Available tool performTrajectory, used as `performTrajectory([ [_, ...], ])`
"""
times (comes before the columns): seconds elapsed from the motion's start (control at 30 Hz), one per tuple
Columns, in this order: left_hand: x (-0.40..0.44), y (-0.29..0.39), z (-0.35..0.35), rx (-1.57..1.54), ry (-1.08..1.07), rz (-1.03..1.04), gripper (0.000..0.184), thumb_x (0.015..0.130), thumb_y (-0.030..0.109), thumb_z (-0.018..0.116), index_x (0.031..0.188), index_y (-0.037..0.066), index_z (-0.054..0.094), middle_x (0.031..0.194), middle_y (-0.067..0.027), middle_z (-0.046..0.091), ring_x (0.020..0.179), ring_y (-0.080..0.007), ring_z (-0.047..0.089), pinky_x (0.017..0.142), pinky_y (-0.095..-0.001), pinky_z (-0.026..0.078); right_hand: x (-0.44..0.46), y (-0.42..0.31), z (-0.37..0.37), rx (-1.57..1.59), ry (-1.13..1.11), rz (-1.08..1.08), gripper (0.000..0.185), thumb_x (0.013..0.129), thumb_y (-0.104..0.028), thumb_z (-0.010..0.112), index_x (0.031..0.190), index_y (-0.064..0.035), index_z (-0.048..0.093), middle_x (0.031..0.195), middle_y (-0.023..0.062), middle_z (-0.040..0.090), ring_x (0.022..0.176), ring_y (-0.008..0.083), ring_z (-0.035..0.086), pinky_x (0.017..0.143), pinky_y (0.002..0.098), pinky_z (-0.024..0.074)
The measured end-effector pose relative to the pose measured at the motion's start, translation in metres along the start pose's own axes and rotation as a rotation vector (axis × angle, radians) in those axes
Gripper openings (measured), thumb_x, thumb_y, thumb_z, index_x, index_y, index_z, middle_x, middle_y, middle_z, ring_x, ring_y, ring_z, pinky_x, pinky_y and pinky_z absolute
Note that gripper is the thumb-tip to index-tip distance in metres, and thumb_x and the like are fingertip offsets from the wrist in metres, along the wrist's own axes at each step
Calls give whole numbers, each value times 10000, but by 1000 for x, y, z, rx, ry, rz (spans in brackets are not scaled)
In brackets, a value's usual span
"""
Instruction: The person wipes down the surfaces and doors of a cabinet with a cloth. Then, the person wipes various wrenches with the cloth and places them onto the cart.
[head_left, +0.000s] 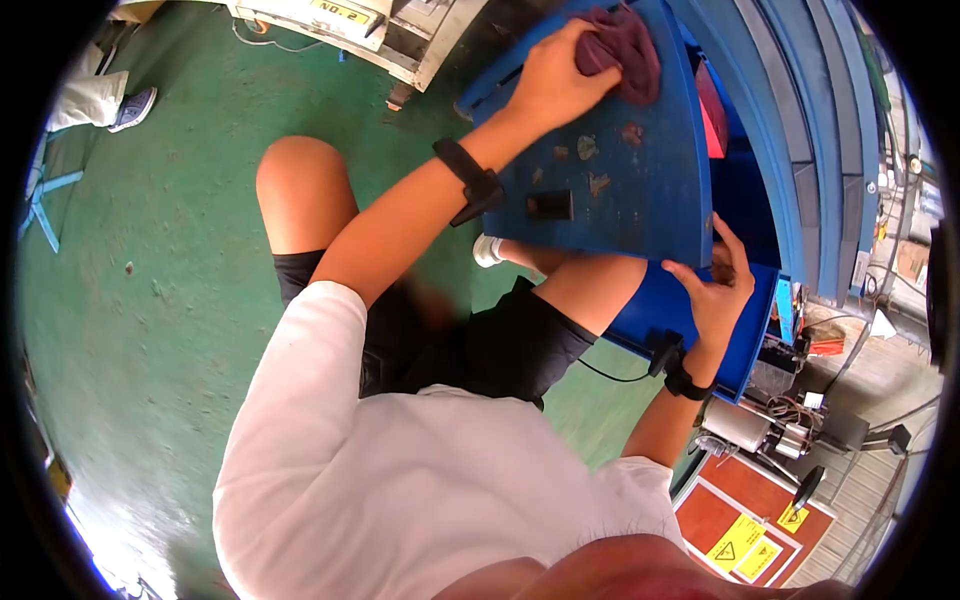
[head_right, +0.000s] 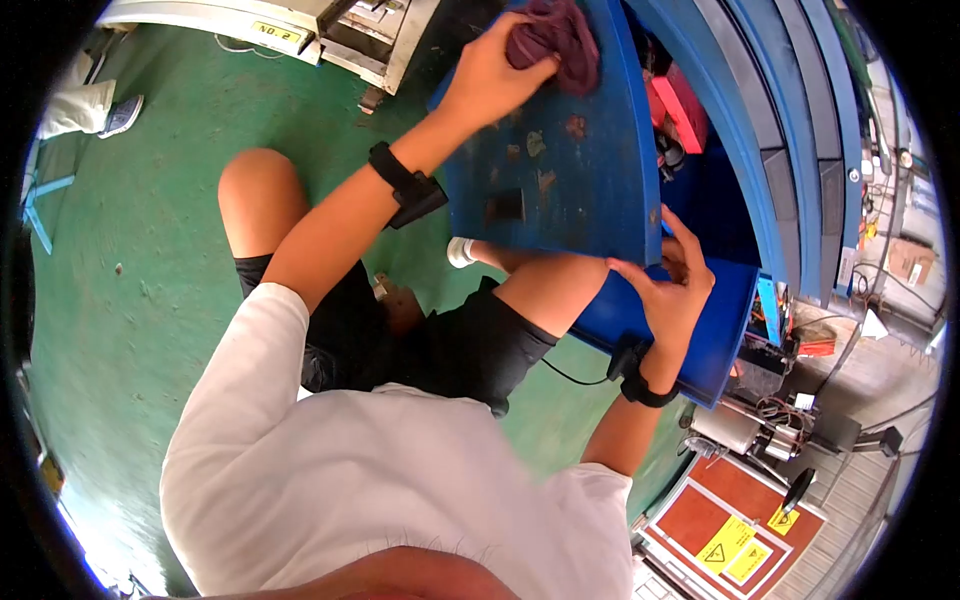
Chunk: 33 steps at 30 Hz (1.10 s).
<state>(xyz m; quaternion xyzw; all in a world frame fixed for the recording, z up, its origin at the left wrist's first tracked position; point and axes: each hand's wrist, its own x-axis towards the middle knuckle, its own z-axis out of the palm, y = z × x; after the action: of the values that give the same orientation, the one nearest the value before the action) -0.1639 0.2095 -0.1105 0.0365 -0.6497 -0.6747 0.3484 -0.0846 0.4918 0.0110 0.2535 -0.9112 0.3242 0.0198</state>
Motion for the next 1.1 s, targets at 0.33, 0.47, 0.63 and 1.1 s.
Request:
performTrajectory([
  [0.33,-76,74,14,-13,-279,379,485,713,348,838,1020,35,630,1007,-149,591,867,-336,648,755,-402,540,-12,11,16,37,152,-52,698,687,14,897,1318,3,600,894,41,684,764,64,624,704,215,532],
  [0.47,-82,25,9,122,-326,341,508,717,365,827,1064,45,640,1035,-144,599,889,-352,664,759,-418,555,-11,-2,14,8,149,34,693,735,30,860,1363,13,569,942,58,700,805,86,645,739,223,543],
  [0.63,-66,-51,2,281,-237,-194,574,755,413,791,1178,51,652,1023,-151,719,931,-331,711,830,-382,571,-13,3,5,-90,175,31,629,854,15,759,1435,-29,522,889,84,702,817,85,642,771,242,556],
  [1.1,-103,33,23,21,-587,257,475,723,378,838,1047,67,683,967,-121,647,865,-345,665,773,-404,554,-18,3,-4,-175,86,97,547,916,74,620,1440,-52,525,958,98,735,916,67,635,808,251,546],
])
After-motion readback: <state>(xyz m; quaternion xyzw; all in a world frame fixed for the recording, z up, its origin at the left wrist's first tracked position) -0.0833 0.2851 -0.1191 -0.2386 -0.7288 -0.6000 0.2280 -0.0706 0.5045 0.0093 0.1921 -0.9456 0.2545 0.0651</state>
